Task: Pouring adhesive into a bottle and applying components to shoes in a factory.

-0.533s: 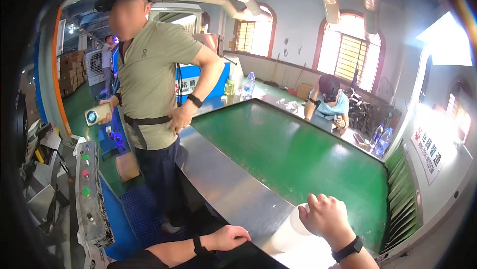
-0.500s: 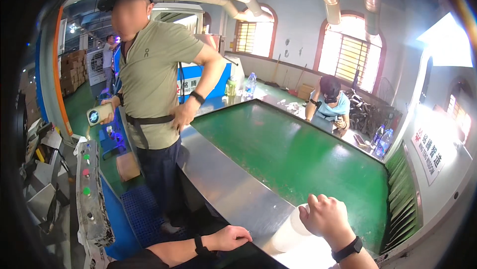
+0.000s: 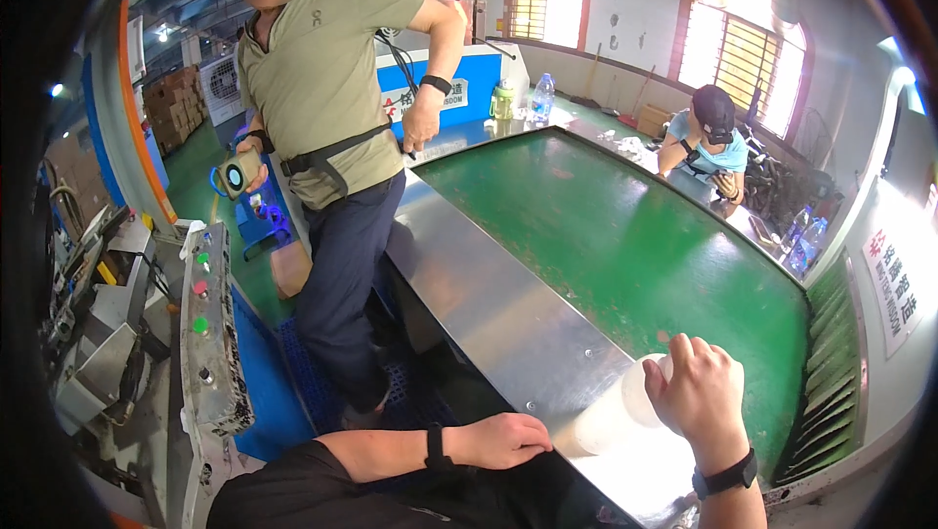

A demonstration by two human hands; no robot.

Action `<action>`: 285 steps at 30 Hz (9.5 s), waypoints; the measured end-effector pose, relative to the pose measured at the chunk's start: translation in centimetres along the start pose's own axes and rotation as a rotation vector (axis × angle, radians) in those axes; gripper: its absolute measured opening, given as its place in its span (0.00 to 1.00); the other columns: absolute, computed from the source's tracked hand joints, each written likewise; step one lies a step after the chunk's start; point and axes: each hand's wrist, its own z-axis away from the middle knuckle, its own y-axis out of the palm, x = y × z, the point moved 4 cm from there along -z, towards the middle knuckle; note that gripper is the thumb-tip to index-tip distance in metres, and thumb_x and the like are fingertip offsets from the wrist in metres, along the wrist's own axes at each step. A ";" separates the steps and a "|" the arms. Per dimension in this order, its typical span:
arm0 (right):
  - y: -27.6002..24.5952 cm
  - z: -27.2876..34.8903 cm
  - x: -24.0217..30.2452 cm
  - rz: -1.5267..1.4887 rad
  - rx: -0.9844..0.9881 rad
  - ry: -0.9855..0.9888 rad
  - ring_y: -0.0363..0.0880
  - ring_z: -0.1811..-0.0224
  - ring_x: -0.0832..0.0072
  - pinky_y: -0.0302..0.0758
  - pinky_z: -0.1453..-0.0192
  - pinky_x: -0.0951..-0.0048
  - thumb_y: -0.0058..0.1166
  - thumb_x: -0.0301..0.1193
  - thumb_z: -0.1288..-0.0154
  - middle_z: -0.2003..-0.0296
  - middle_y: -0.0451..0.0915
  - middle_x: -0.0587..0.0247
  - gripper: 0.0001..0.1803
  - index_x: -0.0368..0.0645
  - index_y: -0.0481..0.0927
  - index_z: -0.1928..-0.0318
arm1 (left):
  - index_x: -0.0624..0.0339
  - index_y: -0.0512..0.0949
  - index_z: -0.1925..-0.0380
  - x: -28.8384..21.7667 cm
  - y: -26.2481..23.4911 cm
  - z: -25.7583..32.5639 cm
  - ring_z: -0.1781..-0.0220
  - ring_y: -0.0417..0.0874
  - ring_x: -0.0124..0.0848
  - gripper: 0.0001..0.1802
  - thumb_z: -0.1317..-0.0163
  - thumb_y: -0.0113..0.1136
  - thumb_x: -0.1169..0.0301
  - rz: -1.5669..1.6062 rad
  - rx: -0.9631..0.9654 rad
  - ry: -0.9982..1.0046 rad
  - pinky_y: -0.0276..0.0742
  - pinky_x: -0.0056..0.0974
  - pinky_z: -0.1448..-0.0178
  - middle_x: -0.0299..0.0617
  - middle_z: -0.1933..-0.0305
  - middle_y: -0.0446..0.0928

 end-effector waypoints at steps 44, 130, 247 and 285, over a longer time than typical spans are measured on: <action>0.0 -0.4 -0.8 -0.046 0.051 0.044 0.83 0.74 0.54 0.80 0.70 0.58 0.63 0.43 0.45 0.75 0.80 0.53 0.19 0.40 0.73 0.69 | 0.64 0.76 0.50 -3.9 -5.1 -8.9 0.50 0.82 0.43 0.19 0.39 0.66 0.69 0.083 0.121 0.069 0.79 0.42 0.43 0.48 0.51 0.78; 0.0 -0.7 -0.8 0.010 0.029 -0.131 0.80 0.78 0.57 0.77 0.72 0.59 0.61 0.38 0.43 0.81 0.77 0.56 0.14 0.42 0.74 0.72 | 0.57 0.45 0.25 -3.1 0.8 -13.3 0.23 0.59 0.43 0.66 0.56 0.83 0.65 0.480 -0.059 -0.011 0.60 0.45 0.23 0.51 0.26 0.56; -0.6 -0.9 -1.0 0.009 0.065 -0.216 0.77 0.81 0.58 0.73 0.75 0.60 0.63 0.39 0.46 0.83 0.74 0.59 0.15 0.42 0.74 0.74 | 0.53 0.45 0.24 -2.4 1.5 -13.1 0.24 0.60 0.42 0.65 0.56 0.83 0.68 0.503 -0.073 0.040 0.61 0.46 0.23 0.48 0.27 0.57; -0.5 -0.3 -0.6 0.033 0.011 -0.145 0.79 0.79 0.58 0.76 0.73 0.60 0.62 0.40 0.43 0.82 0.76 0.57 0.15 0.41 0.76 0.72 | 0.55 0.43 0.25 -2.5 1.7 -12.8 0.25 0.60 0.45 0.68 0.58 0.85 0.63 0.382 -0.113 0.027 0.61 0.47 0.24 0.53 0.27 0.57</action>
